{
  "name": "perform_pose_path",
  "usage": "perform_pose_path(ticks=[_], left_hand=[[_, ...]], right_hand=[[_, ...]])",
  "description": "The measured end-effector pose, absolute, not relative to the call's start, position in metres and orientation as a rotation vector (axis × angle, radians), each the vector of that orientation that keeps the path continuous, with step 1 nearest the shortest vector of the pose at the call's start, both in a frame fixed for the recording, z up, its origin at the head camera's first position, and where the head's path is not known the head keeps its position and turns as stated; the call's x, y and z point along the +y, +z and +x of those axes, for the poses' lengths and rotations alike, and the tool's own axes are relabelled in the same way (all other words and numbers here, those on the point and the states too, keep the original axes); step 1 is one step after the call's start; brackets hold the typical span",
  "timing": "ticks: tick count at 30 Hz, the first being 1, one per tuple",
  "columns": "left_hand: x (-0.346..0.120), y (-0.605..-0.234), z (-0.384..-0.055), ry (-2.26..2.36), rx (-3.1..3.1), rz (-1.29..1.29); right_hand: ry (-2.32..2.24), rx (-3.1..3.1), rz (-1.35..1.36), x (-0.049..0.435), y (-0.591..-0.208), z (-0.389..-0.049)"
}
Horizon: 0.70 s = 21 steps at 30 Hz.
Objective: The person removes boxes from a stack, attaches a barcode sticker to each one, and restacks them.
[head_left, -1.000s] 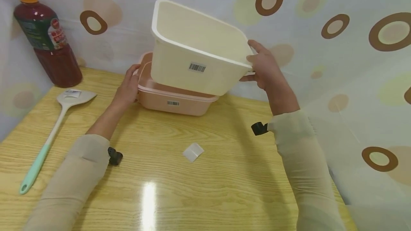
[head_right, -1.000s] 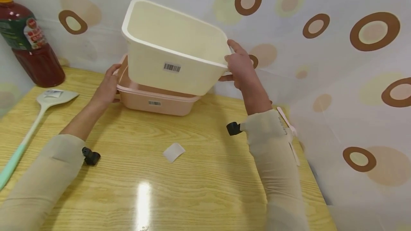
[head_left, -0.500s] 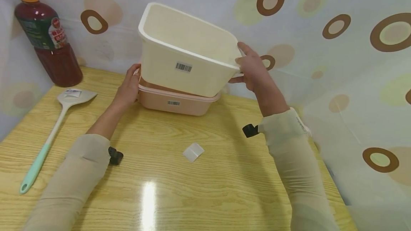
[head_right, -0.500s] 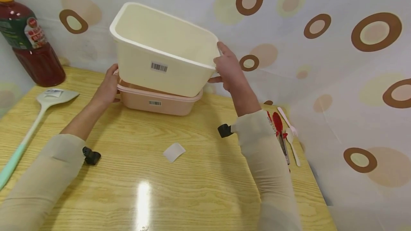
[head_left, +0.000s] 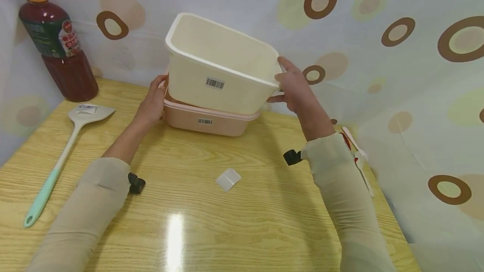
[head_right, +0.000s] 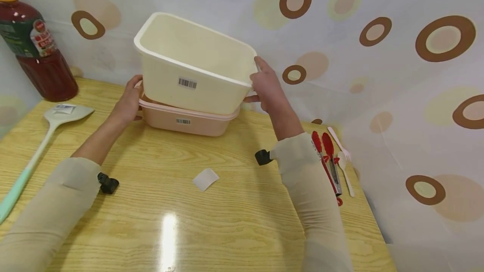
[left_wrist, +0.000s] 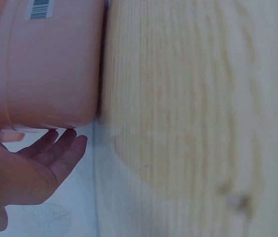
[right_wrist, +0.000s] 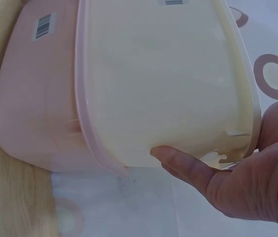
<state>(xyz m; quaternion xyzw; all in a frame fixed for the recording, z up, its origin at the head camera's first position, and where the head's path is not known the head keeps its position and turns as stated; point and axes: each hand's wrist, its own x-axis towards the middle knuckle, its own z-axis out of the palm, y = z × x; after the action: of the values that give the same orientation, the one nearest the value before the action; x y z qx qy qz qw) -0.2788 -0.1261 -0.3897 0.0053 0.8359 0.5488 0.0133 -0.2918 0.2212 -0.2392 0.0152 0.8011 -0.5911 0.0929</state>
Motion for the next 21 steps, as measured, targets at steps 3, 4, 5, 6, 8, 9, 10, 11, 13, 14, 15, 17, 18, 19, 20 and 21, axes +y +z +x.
perform_pose_path(ticks=[3,4,5,6,8,9,10,11,13,14,15,17,18,19,20,21], left_hand=[[-0.126,-0.39,-0.278,1.717,2.609,0.026],[-0.126,-0.39,-0.278,1.717,2.615,0.027],[-0.126,-0.39,-0.278,1.72,2.618,0.03],[-0.126,-0.39,-0.278,1.721,2.621,0.03],[-0.126,-0.39,-0.278,1.722,2.623,0.031],[-0.126,-0.389,-0.278,1.722,2.623,0.03],[-0.126,-0.389,-0.278,1.723,2.618,0.025],[-0.125,-0.389,-0.278,1.725,2.614,0.023],[-0.125,-0.389,-0.279,1.725,2.61,0.019],[-0.125,-0.389,-0.279,1.727,2.606,0.017],[-0.125,-0.389,-0.279,1.729,2.604,0.015],[-0.125,-0.389,-0.279,1.729,2.607,0.018],[-0.126,-0.389,-0.279,1.73,2.608,0.022],[-0.126,-0.39,-0.28,1.731,2.61,0.023],[-0.126,-0.39,-0.28,1.731,2.611,0.023],[-0.126,-0.39,-0.28,1.731,2.614,0.023]], right_hand=[[-1.761,2.379,0.046,0.22,-0.242,-0.292],[-1.765,2.378,0.048,0.22,-0.243,-0.292],[-1.766,2.377,0.05,0.219,-0.244,-0.292],[-1.766,2.378,0.049,0.219,-0.245,-0.292],[-1.762,2.383,0.05,0.218,-0.246,-0.292],[-1.757,2.385,0.047,0.218,-0.247,-0.292],[-1.754,2.388,0.038,0.218,-0.248,-0.292],[-1.748,2.391,0.03,0.217,-0.249,-0.293],[-1.739,2.395,0.011,0.217,-0.251,-0.293],[-1.734,2.397,0.006,0.217,-0.252,-0.293],[-1.733,2.397,-0.001,0.216,-0.253,-0.293],[-1.73,2.402,-0.004,0.216,-0.255,-0.294],[-1.728,2.405,-0.001,0.216,-0.256,-0.293],[-1.726,2.413,0.006,0.215,-0.257,-0.293],[-1.725,2.418,0.012,0.215,-0.259,-0.293],[-1.724,2.425,0.016,0.214,-0.26,-0.294]])
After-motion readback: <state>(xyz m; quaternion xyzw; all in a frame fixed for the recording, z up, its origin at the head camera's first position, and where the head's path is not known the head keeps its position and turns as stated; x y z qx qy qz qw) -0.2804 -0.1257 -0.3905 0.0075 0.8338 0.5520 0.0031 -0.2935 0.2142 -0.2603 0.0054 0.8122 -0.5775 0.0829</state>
